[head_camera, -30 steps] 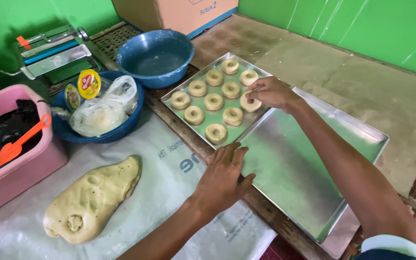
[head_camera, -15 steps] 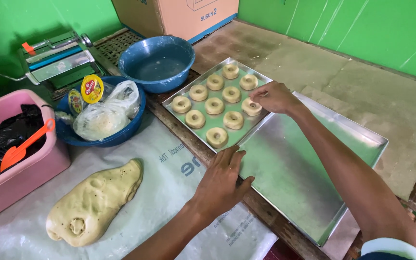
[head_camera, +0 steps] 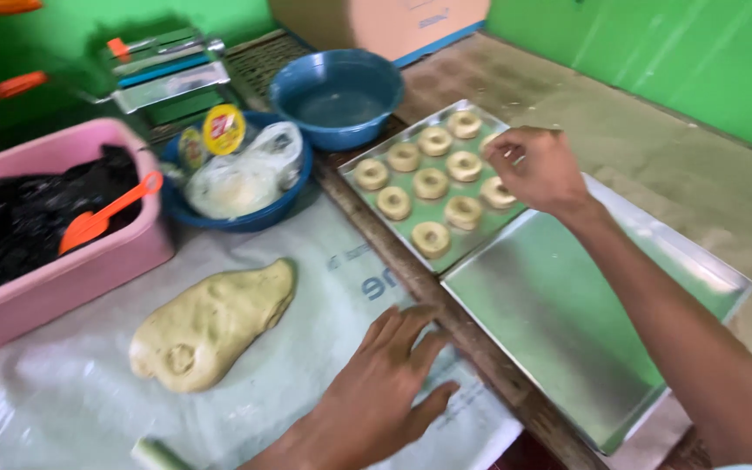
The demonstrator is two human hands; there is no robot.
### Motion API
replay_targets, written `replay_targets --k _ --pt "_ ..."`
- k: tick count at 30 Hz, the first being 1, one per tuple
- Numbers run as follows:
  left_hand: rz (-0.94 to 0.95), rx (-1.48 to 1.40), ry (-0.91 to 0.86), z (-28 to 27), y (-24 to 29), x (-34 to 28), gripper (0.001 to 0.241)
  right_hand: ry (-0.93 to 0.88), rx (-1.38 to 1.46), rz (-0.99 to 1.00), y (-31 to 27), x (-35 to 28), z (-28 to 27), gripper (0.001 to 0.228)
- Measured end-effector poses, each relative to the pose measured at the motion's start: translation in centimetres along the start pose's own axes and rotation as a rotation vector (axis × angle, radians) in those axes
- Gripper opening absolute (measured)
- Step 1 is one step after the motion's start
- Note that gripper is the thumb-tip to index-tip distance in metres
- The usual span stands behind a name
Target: Shape donut dough into rings using a small cutter and place them on baking trays.
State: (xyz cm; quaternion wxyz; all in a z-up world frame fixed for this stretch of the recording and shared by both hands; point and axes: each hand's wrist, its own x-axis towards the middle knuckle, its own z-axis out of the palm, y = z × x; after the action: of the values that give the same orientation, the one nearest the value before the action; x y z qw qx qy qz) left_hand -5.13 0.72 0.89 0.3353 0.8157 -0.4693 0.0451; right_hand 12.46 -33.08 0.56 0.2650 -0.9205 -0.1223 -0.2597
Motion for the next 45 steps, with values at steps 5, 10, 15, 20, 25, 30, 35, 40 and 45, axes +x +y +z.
replay_targets --k 5,10,15,20,25,30,35,40,45 --pt "-0.092 0.029 -0.038 -3.3 -0.6 -7.7 0.044 -0.073 0.026 -0.068 -10.4 0.6 -1.1 0.017" --pt "-0.257 0.099 0.014 -7.1 -0.9 -15.2 0.038 -0.206 0.047 -0.185 -20.8 0.4 1.4 0.019" --pt "-0.455 0.184 0.218 -10.7 -0.1 -21.7 0.035 -0.382 0.152 -0.43 -29.5 -0.9 5.7 0.022" --pt "-0.614 0.503 0.42 -12.4 -0.2 -27.7 0.041 -0.664 0.105 -0.519 -37.2 -3.6 10.8 0.03" --pt "-0.768 0.669 0.531 -12.7 -1.0 -30.8 0.045 -0.909 -0.008 -0.501 -41.2 -6.7 15.5 0.042" --pt "-0.743 0.656 0.447 -10.7 -2.2 -31.4 0.046 -1.077 -0.008 -0.485 -43.4 -7.7 19.1 0.051" --pt "-0.651 0.51 0.412 -9.6 -2.1 -30.3 0.043 -1.133 0.062 -0.451 -44.7 -6.6 20.5 0.035" --pt "-0.566 0.244 0.484 -9.4 -3.2 -28.4 0.033 -1.084 0.137 -0.455 -43.6 -5.4 22.7 0.023" --pt "-0.508 0.048 0.549 -8.9 -4.3 -27.6 0.025 -1.091 0.256 -0.376 -44.0 -4.4 23.1 0.02"
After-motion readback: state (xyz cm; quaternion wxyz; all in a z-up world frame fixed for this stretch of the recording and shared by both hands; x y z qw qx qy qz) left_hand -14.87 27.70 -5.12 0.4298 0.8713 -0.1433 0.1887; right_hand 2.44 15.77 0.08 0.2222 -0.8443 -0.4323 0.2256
